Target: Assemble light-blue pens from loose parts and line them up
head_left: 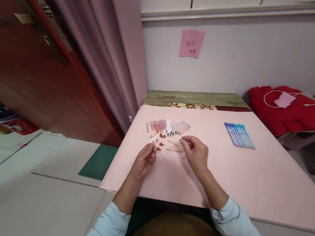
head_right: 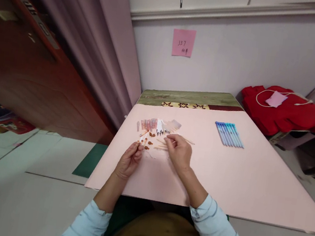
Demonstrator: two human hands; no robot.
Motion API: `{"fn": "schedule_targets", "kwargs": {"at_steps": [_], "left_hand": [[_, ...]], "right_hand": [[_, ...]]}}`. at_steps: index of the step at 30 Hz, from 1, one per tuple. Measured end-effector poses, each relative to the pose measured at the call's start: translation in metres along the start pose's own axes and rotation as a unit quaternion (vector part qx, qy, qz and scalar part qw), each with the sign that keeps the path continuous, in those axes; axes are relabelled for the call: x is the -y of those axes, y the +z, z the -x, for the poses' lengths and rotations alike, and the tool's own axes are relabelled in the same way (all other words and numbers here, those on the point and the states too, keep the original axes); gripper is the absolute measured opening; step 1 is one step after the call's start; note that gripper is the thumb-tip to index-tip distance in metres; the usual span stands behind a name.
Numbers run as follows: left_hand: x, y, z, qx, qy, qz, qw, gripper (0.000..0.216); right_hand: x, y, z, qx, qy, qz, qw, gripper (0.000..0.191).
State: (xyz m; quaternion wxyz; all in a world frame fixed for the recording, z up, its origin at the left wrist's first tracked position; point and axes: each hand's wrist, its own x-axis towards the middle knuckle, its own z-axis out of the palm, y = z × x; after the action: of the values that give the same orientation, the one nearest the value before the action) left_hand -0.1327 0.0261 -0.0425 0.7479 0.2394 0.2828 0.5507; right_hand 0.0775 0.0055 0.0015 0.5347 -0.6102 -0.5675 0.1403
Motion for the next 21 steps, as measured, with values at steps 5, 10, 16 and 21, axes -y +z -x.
{"fn": "schedule_targets", "kwargs": {"at_steps": [5, 10, 16, 21], "left_hand": [[-0.001, -0.005, -0.007, -0.018, 0.032, 0.059, 0.998, 0.021], [-0.003, -0.003, -0.005, -0.032, 0.041, 0.083, 0.995, 0.017], [-0.003, -0.001, -0.001, 0.002, 0.034, 0.071, 0.997, 0.019], [-0.002, -0.002, 0.0, 0.026, 0.009, 0.058, 0.998, 0.02]], "right_hand": [[-0.028, -0.027, 0.0, 0.039, 0.087, 0.074, 0.993, 0.015], [-0.025, -0.018, 0.017, 0.124, 0.037, 0.164, 0.978, 0.012], [-0.014, 0.002, 0.026, 0.195, 0.018, 0.258, 0.946, 0.016], [-0.015, 0.009, 0.03, 0.224, 0.005, 0.296, 0.929, 0.021]]}}
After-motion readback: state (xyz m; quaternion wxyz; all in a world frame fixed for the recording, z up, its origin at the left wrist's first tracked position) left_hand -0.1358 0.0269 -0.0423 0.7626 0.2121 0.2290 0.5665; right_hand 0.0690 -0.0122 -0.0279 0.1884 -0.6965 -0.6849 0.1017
